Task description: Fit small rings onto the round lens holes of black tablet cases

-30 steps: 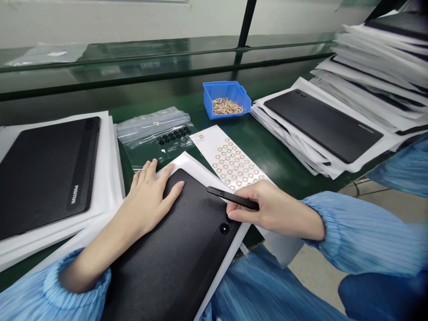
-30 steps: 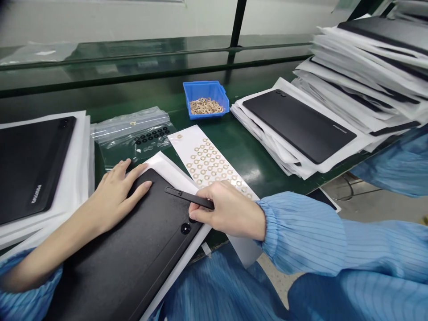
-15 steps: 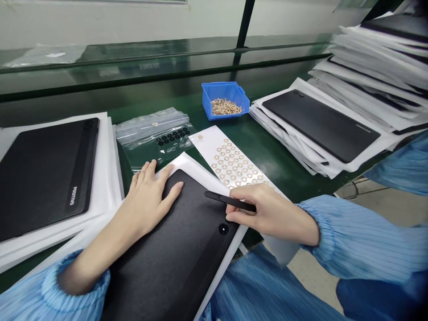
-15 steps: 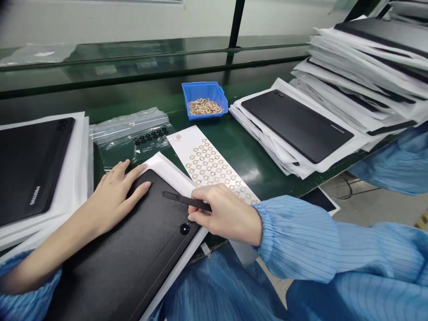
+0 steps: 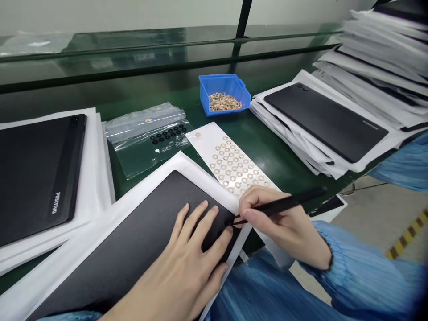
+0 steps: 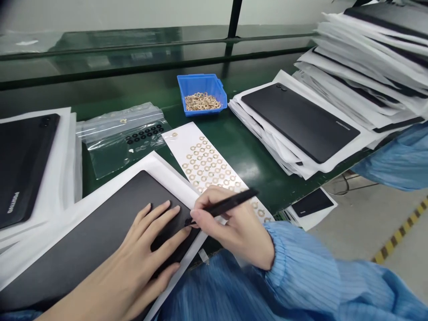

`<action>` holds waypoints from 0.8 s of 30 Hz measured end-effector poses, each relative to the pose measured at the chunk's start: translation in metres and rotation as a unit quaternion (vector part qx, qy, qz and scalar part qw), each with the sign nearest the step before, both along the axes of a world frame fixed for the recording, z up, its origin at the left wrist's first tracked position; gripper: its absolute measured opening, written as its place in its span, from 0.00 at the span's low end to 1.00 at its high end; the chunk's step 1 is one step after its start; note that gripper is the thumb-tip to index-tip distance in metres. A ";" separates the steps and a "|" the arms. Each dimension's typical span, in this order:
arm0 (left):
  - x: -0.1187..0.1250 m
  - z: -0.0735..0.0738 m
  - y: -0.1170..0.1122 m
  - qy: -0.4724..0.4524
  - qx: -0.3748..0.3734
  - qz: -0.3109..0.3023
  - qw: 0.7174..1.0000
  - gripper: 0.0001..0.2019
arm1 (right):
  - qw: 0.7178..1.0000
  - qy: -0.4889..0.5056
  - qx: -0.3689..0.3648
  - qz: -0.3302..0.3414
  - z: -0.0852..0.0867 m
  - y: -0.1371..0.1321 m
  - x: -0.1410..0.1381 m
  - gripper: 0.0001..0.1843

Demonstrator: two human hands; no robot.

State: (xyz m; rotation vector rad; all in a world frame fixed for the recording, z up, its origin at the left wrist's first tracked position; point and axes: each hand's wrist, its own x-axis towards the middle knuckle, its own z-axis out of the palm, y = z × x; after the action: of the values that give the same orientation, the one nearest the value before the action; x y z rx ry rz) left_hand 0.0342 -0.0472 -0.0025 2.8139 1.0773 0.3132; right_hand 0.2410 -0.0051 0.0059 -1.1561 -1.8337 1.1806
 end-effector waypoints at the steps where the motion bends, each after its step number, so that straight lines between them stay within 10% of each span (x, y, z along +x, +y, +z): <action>1: 0.000 0.000 0.001 -0.003 0.004 0.001 1.000 0.21 | 1.000 0.005 -0.006 -0.007 -0.003 -0.002 -0.001 0.06; 24: 0.003 0.000 0.005 -0.018 0.022 0.012 1.000 0.17 | 0.997 0.022 0.023 -0.067 -0.017 -0.013 -0.011 0.06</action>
State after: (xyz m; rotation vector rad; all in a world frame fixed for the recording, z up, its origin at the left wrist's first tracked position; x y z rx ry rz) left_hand 0.0367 -0.0423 -0.0021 2.8247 1.1110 0.3920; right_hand 0.2305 -0.0181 -0.0111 -1.1977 -1.7149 1.0733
